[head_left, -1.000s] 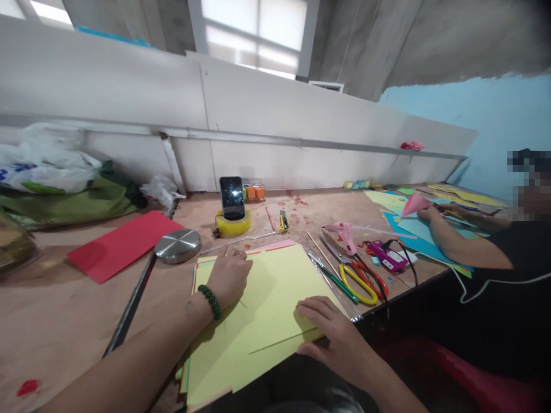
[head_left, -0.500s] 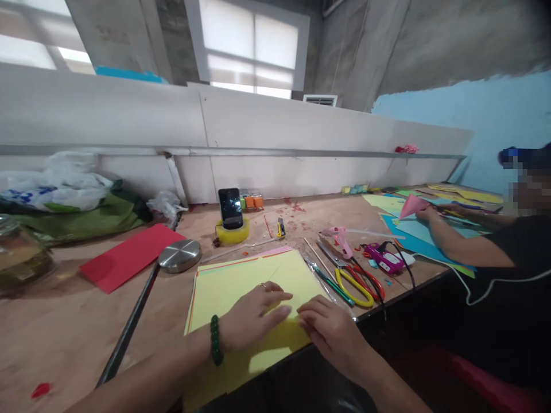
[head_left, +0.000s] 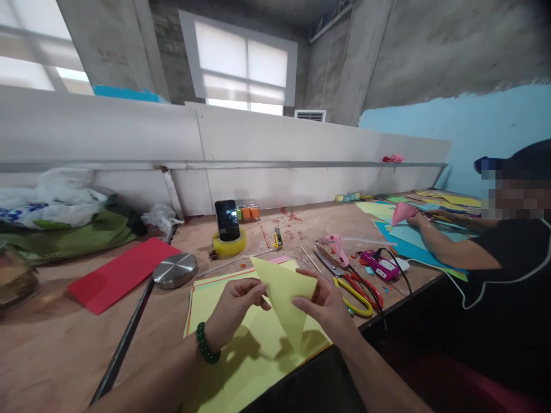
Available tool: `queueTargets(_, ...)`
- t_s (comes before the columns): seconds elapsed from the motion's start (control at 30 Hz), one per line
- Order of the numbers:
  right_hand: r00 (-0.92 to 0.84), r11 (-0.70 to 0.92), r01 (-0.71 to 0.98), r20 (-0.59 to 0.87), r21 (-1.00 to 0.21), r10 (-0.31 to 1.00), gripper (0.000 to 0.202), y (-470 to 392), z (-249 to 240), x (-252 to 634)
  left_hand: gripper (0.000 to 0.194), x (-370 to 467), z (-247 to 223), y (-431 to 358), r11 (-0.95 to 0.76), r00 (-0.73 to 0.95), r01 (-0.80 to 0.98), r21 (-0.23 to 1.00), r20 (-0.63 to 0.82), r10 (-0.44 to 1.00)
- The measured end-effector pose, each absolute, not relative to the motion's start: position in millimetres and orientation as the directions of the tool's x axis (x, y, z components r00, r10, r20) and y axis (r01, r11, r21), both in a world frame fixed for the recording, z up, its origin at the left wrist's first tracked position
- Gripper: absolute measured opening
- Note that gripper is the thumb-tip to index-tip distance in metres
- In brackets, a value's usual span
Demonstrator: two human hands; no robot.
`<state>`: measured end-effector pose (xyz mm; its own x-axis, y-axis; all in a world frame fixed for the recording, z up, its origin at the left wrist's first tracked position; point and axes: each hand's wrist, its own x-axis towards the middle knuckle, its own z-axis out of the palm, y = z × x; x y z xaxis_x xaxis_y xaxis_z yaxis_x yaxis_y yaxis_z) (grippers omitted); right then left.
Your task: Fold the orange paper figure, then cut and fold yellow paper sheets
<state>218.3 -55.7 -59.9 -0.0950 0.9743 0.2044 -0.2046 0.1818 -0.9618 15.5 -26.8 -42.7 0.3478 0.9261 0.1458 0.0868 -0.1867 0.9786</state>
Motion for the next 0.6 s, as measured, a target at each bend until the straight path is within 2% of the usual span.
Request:
queueTargets(0.13,-0.111,0.146,-0.254,0.179,-0.956,0.978,0.067,-50.4,-53.7,211.1,0.048,14.5,-40.6,-26.8,-0.155,0.386,0.076,0.985,0.114,0.915)
queueTargets(0.3,-0.111,0.156,-0.220,0.183,-0.963,0.977,0.072,-46.3,-50.2,200.9,0.051,21.4,-43.5,-34.1,-0.138,0.489,0.122,0.983,0.062,0.870)
queueTargets(0.4,-0.140,0.173,-0.213,0.205,-0.962,0.969,0.069,-45.0,-54.4,197.8,0.052,22.9,-48.8,-32.7,-0.146,0.437,0.146,0.978,0.069,0.897)
queueTargets(0.53,-0.170,0.205,-0.177,0.235,-0.963,0.957,0.050,-42.5,-62.4,200.7,0.051,17.0,-52.8,-23.9,-0.167,0.330,0.165,0.972,0.105,0.938)
queueTargets(0.6,-0.177,0.213,-0.179,0.244,-0.961,0.953,0.050,-40.5,-66.1,204.0,0.049,11.6,-52.6,-18.4,-0.182,0.271,0.172,0.968,0.131,0.954)
